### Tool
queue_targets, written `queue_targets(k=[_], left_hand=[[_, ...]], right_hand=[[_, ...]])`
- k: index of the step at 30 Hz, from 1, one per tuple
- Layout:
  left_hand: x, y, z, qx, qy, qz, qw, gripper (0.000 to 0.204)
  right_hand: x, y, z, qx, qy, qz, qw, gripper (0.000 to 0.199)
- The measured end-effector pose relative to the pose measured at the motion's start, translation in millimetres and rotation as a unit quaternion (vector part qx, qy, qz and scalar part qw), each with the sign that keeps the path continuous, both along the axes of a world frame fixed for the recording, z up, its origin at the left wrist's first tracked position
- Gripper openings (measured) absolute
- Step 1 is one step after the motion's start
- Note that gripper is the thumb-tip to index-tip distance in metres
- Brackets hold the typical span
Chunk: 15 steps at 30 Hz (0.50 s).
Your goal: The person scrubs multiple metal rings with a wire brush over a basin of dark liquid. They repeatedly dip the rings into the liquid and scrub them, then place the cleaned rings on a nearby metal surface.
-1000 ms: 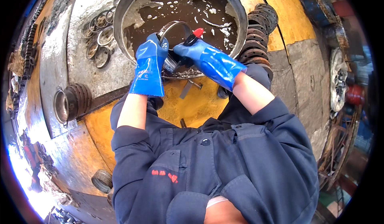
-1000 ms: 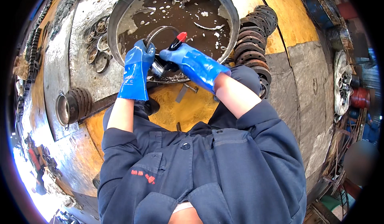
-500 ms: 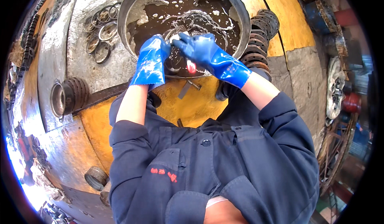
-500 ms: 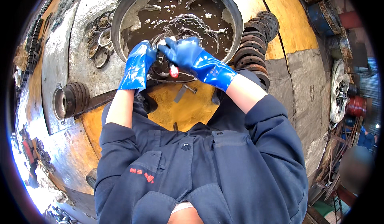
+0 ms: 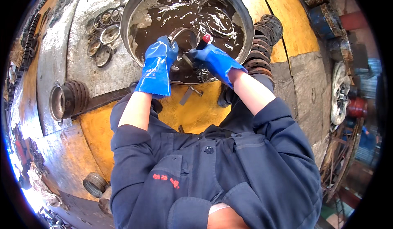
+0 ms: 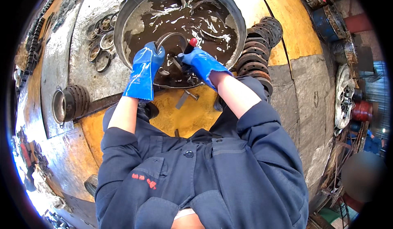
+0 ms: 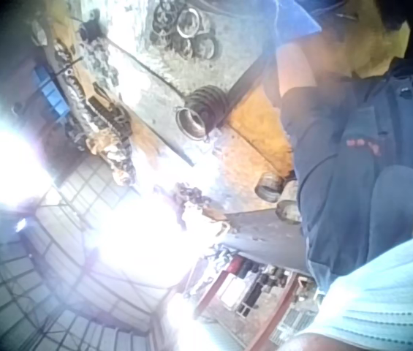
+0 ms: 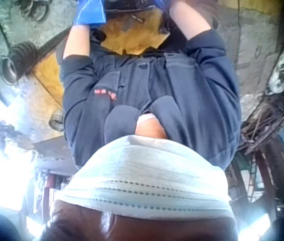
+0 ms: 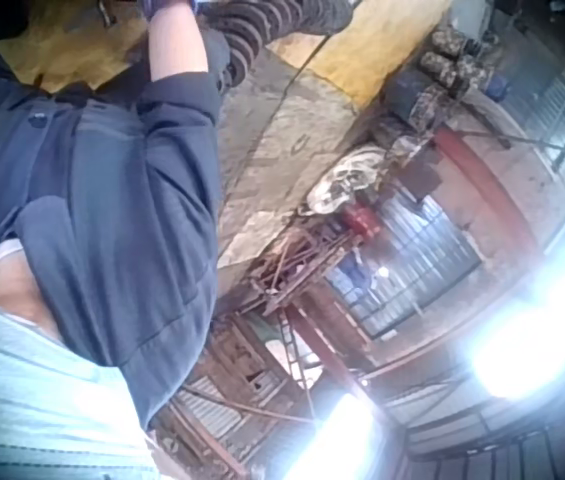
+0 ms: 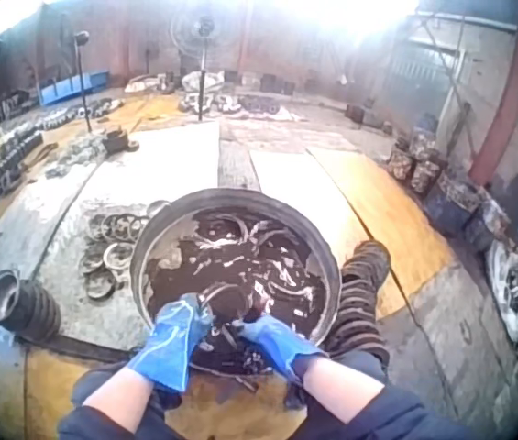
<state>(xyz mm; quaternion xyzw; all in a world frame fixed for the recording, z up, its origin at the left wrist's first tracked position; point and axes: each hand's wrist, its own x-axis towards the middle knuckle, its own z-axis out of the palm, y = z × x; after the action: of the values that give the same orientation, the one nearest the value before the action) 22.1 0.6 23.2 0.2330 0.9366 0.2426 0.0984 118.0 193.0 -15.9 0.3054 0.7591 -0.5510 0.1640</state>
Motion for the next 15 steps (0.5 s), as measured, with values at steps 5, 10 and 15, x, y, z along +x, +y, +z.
queue_targets(k=[5,10,15], left_hand=[[2,-2,-2,0.001,-0.018,0.033,0.999,0.041],[-4,-6,-10,0.004,0.006,0.030,1.000,0.042],[-3,-7,-1,-0.004,-0.003,0.029,1.000,0.042]], right_hand=[[13,-39,32,-0.307,-0.008,-0.223,0.925,0.026],[10,-33,41,-0.195,0.052,-0.082,0.976,0.034],[11,-34,36,0.254,0.003,0.150,0.955,0.045]])
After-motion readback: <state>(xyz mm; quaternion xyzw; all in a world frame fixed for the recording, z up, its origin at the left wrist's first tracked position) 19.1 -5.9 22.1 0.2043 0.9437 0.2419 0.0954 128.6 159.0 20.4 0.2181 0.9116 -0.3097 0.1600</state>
